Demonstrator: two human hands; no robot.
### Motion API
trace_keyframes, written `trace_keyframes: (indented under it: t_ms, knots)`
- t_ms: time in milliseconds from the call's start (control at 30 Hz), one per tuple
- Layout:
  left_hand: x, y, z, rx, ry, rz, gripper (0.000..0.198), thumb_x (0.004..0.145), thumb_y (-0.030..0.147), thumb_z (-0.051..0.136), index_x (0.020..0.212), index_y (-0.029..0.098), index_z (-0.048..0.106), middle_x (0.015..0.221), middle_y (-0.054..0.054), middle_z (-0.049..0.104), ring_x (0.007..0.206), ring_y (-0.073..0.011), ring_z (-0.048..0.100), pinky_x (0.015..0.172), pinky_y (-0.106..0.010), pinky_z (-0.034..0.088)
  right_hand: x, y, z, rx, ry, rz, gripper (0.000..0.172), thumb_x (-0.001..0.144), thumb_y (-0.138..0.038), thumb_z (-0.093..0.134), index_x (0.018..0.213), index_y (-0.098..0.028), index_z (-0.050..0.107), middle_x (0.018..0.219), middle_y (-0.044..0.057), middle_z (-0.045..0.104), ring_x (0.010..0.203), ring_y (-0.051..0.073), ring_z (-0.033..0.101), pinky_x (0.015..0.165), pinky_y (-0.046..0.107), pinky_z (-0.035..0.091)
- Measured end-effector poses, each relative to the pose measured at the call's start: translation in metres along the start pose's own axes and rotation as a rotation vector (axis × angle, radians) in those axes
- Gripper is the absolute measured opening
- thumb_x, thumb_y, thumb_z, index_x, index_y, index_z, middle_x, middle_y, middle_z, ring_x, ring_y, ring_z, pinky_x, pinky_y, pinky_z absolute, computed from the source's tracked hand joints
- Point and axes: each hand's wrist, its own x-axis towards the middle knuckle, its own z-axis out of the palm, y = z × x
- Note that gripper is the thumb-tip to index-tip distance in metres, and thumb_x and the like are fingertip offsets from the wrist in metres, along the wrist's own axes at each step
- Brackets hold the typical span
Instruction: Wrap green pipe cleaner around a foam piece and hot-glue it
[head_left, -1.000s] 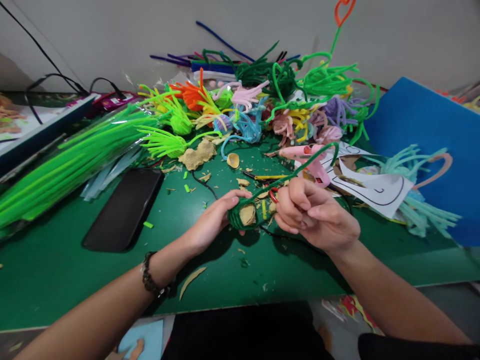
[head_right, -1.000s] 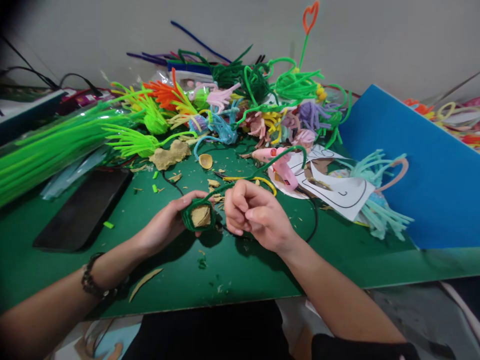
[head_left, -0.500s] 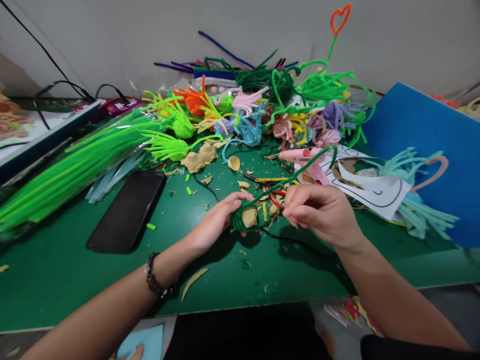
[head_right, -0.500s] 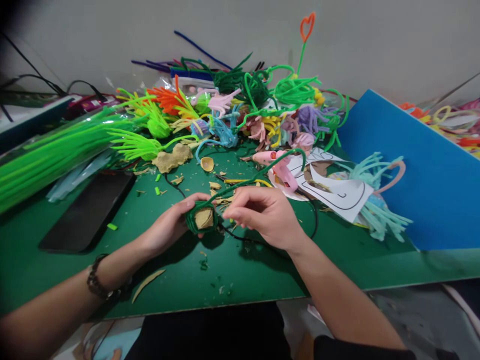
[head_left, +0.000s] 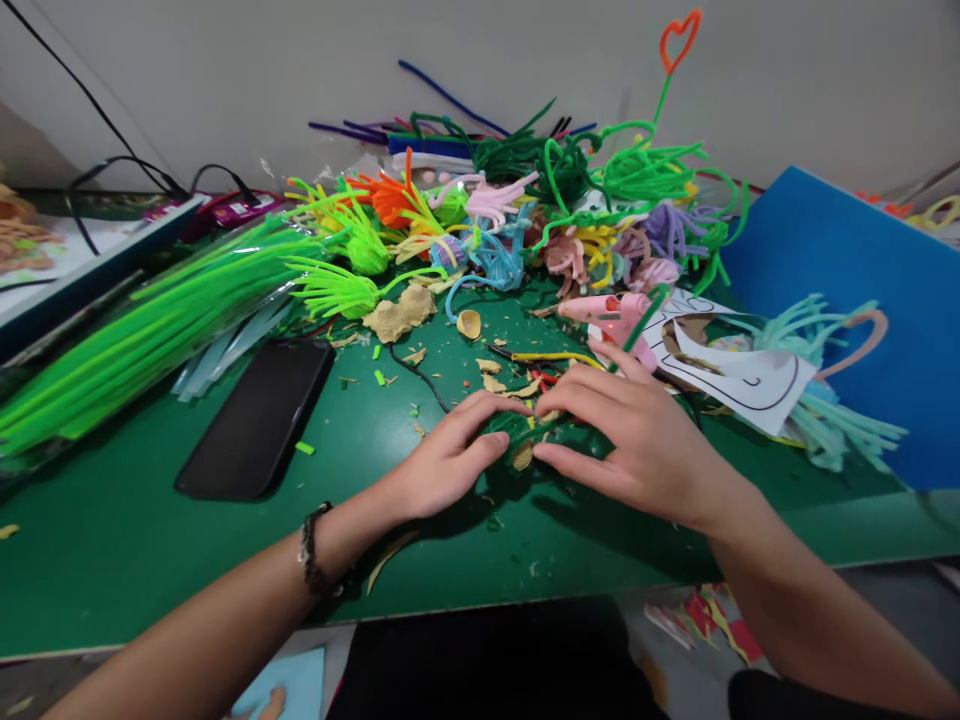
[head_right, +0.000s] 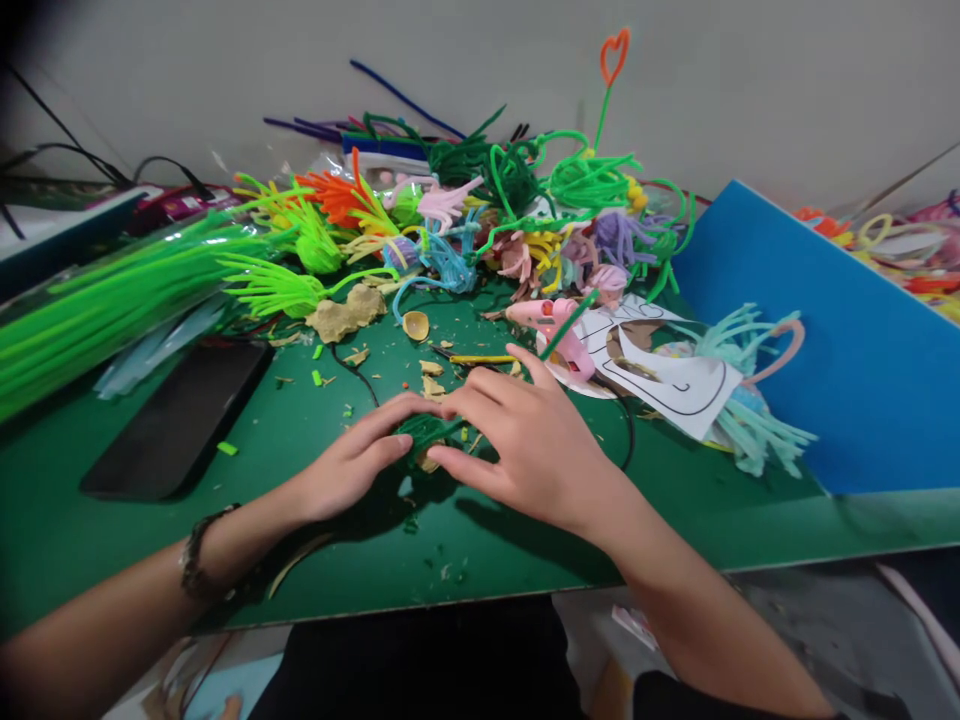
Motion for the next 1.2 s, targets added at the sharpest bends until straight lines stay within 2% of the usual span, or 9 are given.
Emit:
trace_keyframes:
  t_ms: [67, 133, 200, 300, 533, 800, 1200]
  knots:
    - [-0.0004, -0.0003, 0.0000, 0.016, -0.006, 0.021, 0.029, 0.078, 0.024, 0.036, 0.100, 0.018, 0.054, 0.110, -0.007, 0.054, 0.106, -0.0206, 0.046, 0.096, -0.036, 0.031, -0.0004, -0.0009, 0.0008, -0.001, -0.012, 0.020, 0.020, 0.082, -0.035, 0.050, 0.079, -0.017, 0.057, 0.073, 0.001, 0.059, 0.070, 0.015, 0.054, 0.077, 0.033, 0.038]
    - [-0.0014, -0.0011, 0.0002, 0.018, -0.001, 0.026, 0.028, 0.078, 0.026, 0.038, 0.102, 0.018, 0.051, 0.108, -0.008, 0.053, 0.102, -0.0213, 0.047, 0.093, -0.037, 0.033, -0.0004, -0.0015, 0.0015, -0.012, -0.002, 0.025, 0.021, 0.083, -0.034, 0.049, 0.074, -0.016, 0.057, 0.068, 0.002, 0.055, 0.065, 0.014, 0.050, 0.063, 0.028, 0.037]
    - [-0.0026, -0.0024, 0.0006, 0.017, 0.007, 0.033, 0.028, 0.079, 0.030, 0.041, 0.104, 0.018, 0.049, 0.105, -0.008, 0.052, 0.097, -0.0215, 0.047, 0.089, -0.037, 0.035, -0.0003, -0.0017, 0.0018, -0.021, 0.014, 0.022, 0.022, 0.083, -0.032, 0.049, 0.071, -0.016, 0.056, 0.066, 0.002, 0.053, 0.062, 0.014, 0.047, 0.058, 0.026, 0.034]
    - [-0.0038, -0.0039, 0.0012, 0.025, 0.010, 0.053, 0.028, 0.080, 0.032, 0.043, 0.104, 0.018, 0.047, 0.102, -0.008, 0.051, 0.095, -0.0213, 0.046, 0.085, -0.035, 0.037, -0.0006, -0.0009, 0.0007, 0.017, 0.013, 0.012, 0.019, 0.083, -0.030, 0.051, 0.071, -0.015, 0.056, 0.067, 0.002, 0.052, 0.063, 0.014, 0.047, 0.059, 0.026, 0.035]
    - [-0.0037, -0.0046, 0.0010, 0.041, 0.009, 0.096, 0.024, 0.079, 0.028, 0.045, 0.102, 0.019, 0.046, 0.102, -0.007, 0.050, 0.098, -0.0219, 0.046, 0.085, -0.034, 0.036, -0.0043, 0.0051, -0.0072, 0.158, -0.086, -0.048, 0.011, 0.083, -0.023, 0.052, 0.082, -0.014, 0.058, 0.077, 0.004, 0.053, 0.069, 0.012, 0.050, 0.062, 0.024, 0.040]
    - [-0.0033, -0.0028, 0.0004, 0.076, -0.010, 0.143, 0.026, 0.077, 0.029, 0.053, 0.099, 0.019, 0.045, 0.098, -0.006, 0.048, 0.091, -0.0186, 0.046, 0.079, -0.030, 0.037, -0.0051, 0.0077, -0.0057, -0.096, 0.008, -0.130, 0.022, 0.083, -0.032, 0.051, 0.069, -0.016, 0.057, 0.064, 0.003, 0.057, 0.060, 0.013, 0.050, 0.057, 0.025, 0.037]
    - [-0.0036, -0.0021, -0.0002, 0.086, -0.036, 0.156, 0.028, 0.075, 0.032, 0.058, 0.097, 0.020, 0.047, 0.098, -0.006, 0.050, 0.090, -0.0184, 0.047, 0.074, -0.028, 0.039, -0.0034, 0.0060, 0.0002, -0.072, 0.033, -0.179, 0.027, 0.086, -0.031, 0.047, 0.064, -0.018, 0.053, 0.056, 0.000, 0.052, 0.053, 0.011, 0.045, 0.051, 0.022, 0.033]
